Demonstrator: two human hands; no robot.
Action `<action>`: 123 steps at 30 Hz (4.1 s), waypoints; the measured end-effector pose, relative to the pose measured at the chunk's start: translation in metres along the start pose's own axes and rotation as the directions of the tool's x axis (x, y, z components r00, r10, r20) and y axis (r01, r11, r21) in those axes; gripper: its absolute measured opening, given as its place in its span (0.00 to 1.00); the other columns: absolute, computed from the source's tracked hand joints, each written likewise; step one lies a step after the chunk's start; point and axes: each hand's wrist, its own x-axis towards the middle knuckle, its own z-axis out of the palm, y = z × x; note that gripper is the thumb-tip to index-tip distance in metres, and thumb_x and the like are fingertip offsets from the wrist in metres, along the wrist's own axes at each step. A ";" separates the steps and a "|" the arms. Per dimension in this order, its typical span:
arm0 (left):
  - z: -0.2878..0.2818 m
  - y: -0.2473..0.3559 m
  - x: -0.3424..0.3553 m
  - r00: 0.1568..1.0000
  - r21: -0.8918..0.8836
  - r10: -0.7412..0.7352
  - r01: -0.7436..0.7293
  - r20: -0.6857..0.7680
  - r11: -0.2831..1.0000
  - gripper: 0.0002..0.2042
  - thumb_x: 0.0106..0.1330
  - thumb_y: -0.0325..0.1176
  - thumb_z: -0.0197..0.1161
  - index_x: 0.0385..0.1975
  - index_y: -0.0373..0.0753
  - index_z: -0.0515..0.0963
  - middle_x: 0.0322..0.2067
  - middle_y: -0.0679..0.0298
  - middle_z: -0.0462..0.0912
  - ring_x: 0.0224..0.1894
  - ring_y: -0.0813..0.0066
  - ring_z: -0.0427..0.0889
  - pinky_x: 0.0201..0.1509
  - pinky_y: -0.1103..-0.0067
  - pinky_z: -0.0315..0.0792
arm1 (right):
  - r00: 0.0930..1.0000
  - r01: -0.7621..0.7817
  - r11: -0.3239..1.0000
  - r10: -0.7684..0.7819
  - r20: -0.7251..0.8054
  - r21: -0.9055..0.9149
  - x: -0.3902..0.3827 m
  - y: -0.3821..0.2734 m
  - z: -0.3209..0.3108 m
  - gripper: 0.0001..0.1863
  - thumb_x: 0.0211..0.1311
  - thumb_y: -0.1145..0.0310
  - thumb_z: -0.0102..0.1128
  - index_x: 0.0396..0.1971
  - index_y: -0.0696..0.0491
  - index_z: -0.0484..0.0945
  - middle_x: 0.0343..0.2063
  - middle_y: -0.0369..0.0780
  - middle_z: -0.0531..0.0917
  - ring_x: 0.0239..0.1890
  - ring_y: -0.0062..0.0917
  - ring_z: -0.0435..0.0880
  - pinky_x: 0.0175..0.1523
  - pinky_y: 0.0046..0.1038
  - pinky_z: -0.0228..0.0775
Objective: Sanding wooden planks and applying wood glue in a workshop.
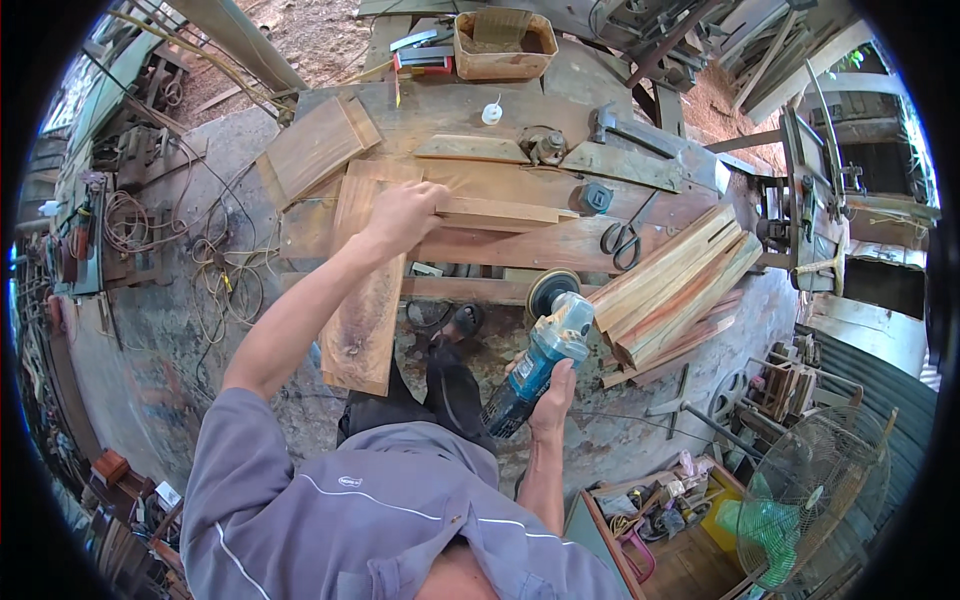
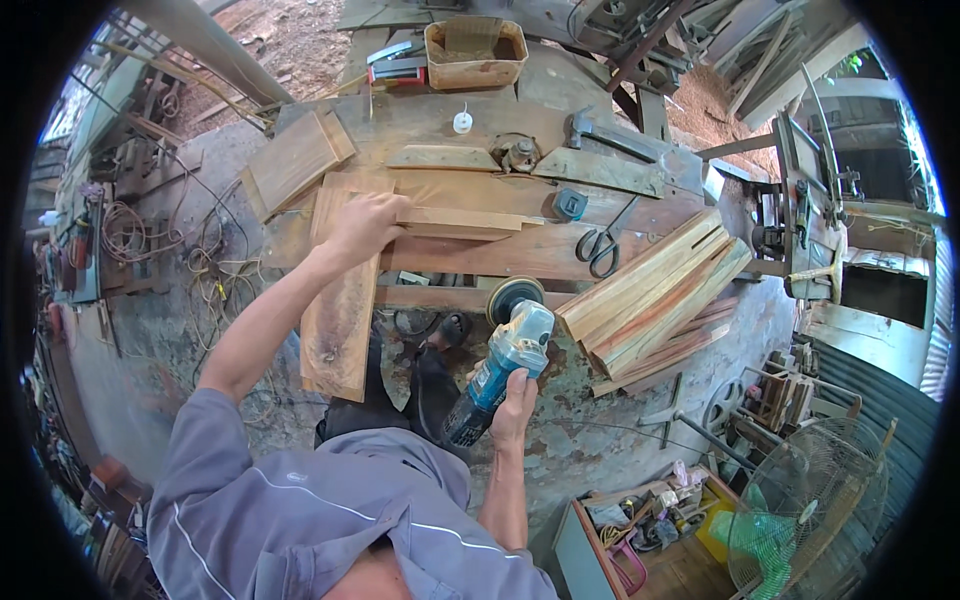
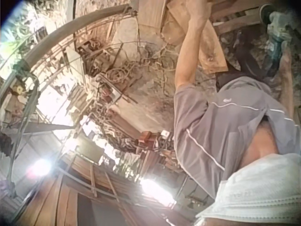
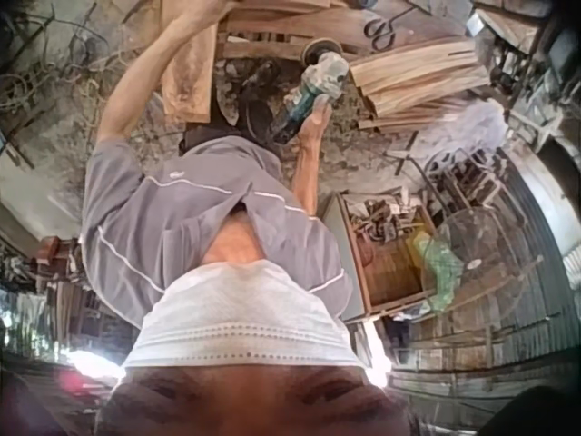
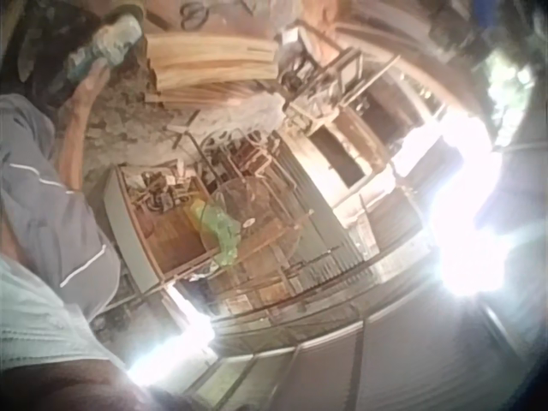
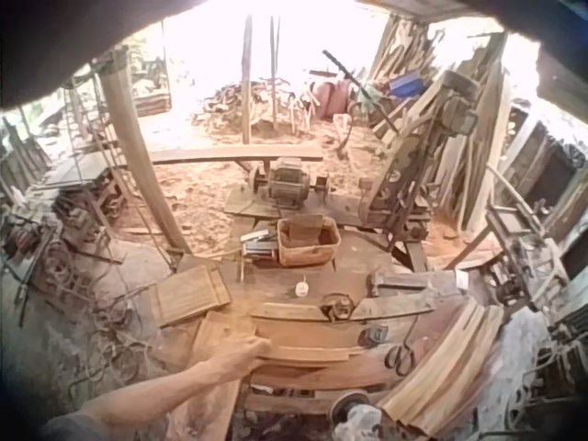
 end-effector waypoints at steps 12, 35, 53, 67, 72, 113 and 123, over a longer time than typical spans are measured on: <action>0.049 -0.017 -0.014 0.964 -0.755 -0.266 0.175 0.000 0.632 0.23 0.55 0.20 0.73 0.52 0.41 0.78 0.43 0.62 0.86 0.46 0.72 0.85 0.53 0.75 0.79 | 0.991 -0.063 0.994 0.073 0.114 -0.087 0.020 -0.043 0.038 0.33 0.69 0.43 0.60 0.51 0.63 0.74 0.34 0.46 0.84 0.32 0.32 0.88 0.38 0.33 0.83; 0.123 -0.033 -0.019 0.942 -0.907 -0.333 0.106 -0.039 0.407 0.13 0.59 0.21 0.74 0.43 0.38 0.83 0.43 0.68 0.85 0.46 0.79 0.82 0.52 0.77 0.77 | 0.960 -0.059 0.866 0.185 0.208 -0.496 0.097 -0.056 0.070 0.30 0.69 0.44 0.62 0.47 0.60 0.76 0.30 0.39 0.83 0.26 0.24 0.86 0.31 0.26 0.79; 0.127 -0.036 -0.018 0.925 -0.896 -0.375 0.219 0.065 0.385 0.16 0.58 0.22 0.75 0.46 0.38 0.82 0.45 0.70 0.86 0.47 0.81 0.82 0.52 0.79 0.79 | 0.955 0.064 0.784 0.131 0.266 -0.617 0.093 -0.047 0.072 0.30 0.68 0.44 0.62 0.43 0.61 0.79 0.28 0.39 0.84 0.26 0.23 0.85 0.33 0.28 0.77; 0.130 -0.039 -0.018 0.911 -0.973 -0.398 0.178 0.105 0.150 0.17 0.57 0.22 0.76 0.46 0.39 0.81 0.45 0.68 0.85 0.46 0.80 0.82 0.53 0.78 0.78 | 0.965 0.002 0.848 0.138 0.224 -0.530 0.098 -0.062 0.068 0.31 0.68 0.41 0.61 0.44 0.59 0.78 0.27 0.38 0.82 0.25 0.23 0.85 0.31 0.26 0.78; 0.117 -0.031 -0.013 0.960 -0.949 -0.275 0.046 -0.044 0.312 0.20 0.55 0.17 0.73 0.49 0.36 0.83 0.45 0.71 0.83 0.47 0.81 0.81 0.53 0.80 0.77 | 0.940 0.083 0.709 0.178 0.290 -0.701 0.095 -0.057 0.111 0.36 0.61 0.38 0.64 0.46 0.61 0.80 0.34 0.50 0.87 0.38 0.37 0.86 0.46 0.36 0.76; 0.126 -0.031 -0.016 0.935 -0.877 -0.347 0.109 -0.069 0.468 0.14 0.58 0.22 0.75 0.42 0.38 0.80 0.43 0.68 0.86 0.44 0.81 0.82 0.50 0.79 0.78 | 0.963 -0.085 0.849 0.203 0.175 -0.521 0.094 -0.068 0.075 0.30 0.67 0.43 0.63 0.43 0.61 0.80 0.27 0.38 0.85 0.30 0.24 0.87 0.35 0.31 0.77; 0.121 -0.031 -0.014 0.928 -0.828 -0.372 0.208 -0.001 0.521 0.15 0.59 0.18 0.73 0.44 0.38 0.81 0.46 0.68 0.84 0.47 0.80 0.81 0.53 0.77 0.77 | 0.986 -0.101 0.891 0.150 0.078 -0.442 0.103 -0.084 0.035 0.30 0.70 0.42 0.58 0.46 0.59 0.76 0.27 0.37 0.81 0.25 0.24 0.85 0.31 0.27 0.79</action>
